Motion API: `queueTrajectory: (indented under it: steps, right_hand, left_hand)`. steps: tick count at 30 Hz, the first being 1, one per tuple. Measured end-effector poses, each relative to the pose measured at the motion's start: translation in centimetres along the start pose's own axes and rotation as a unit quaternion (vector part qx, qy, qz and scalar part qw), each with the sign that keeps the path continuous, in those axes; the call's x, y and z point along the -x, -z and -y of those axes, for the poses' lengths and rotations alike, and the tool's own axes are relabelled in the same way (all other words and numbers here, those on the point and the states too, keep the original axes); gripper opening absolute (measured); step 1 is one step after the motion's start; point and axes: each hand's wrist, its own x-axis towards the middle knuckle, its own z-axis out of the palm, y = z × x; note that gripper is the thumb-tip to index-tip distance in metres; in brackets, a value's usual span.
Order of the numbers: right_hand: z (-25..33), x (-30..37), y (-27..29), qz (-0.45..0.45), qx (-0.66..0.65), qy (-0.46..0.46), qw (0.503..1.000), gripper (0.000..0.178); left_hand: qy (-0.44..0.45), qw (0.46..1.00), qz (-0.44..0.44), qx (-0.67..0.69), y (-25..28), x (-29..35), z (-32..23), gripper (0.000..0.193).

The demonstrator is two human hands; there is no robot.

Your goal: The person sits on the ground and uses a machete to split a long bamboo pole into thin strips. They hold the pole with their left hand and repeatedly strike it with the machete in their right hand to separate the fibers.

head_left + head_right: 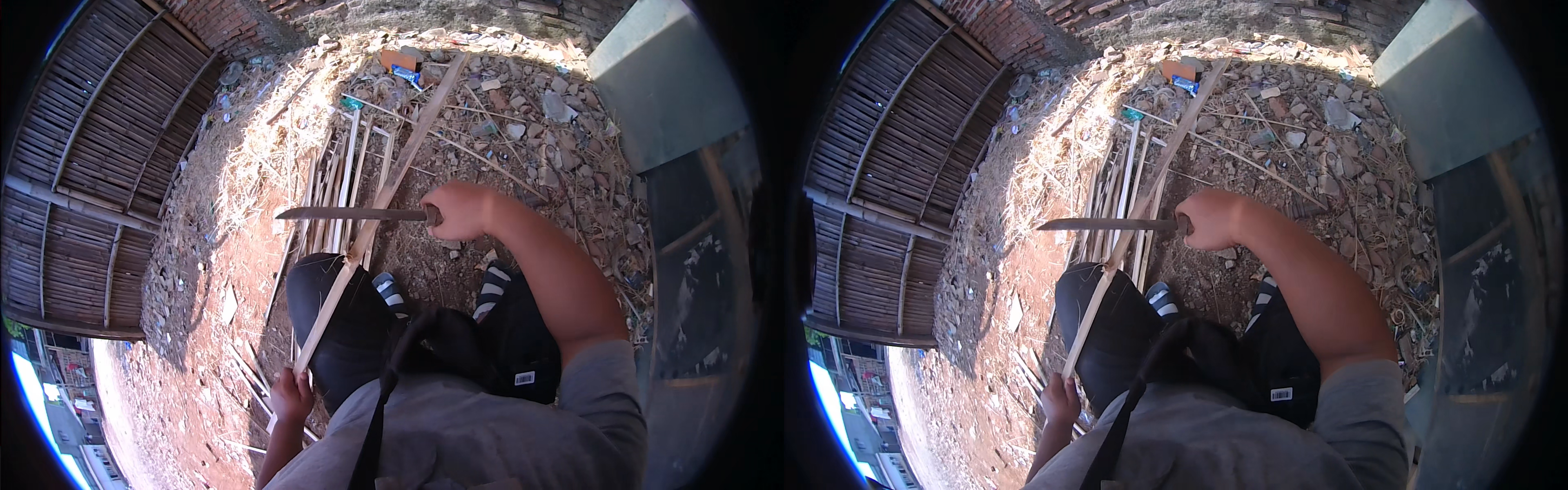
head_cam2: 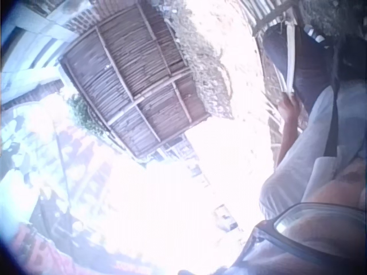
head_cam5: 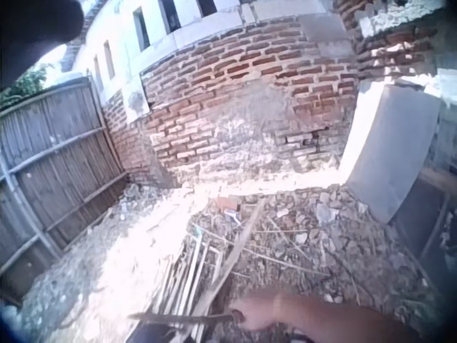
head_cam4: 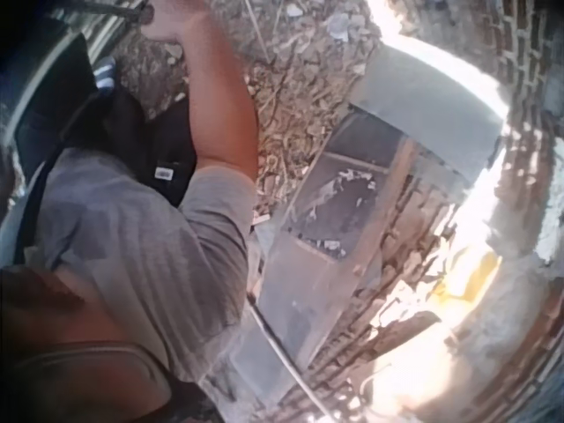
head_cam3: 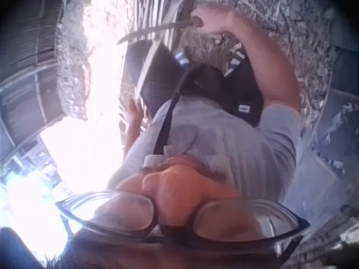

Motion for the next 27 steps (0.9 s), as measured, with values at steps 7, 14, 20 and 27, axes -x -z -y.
queueTrajectory:
  steps: [7, 14, 20, 27]
  right_hand:
    - [-5.7, -0.5, 1.7, -0.01, -0.05, -0.082, 0.995, 0.043]
    - [0.0, 0.1, -0.5, 0.035, 0.064, 0.018, 0.997, 0.048]
    - [-5.2, 0.1, 0.6, -0.036, -0.084, -0.065, 0.994, 0.052]
    - [0.1, 0.3, 0.9, -0.012, 0.024, 0.021, 0.999, 0.046]
  left_hand:
    - [0.035, 0.997, -0.012, -0.074, 0.8, -0.5, -0.7, 0.028]
    - [0.008, 0.997, -0.026, -0.07, 0.7, -0.4, -0.1, 0.028]
    - [0.017, 0.999, -0.011, -0.037, 0.6, -1.1, 0.1, 0.031]
    - [0.03, 0.985, 0.121, 0.119, 3.5, -3.3, 0.3, 0.042]
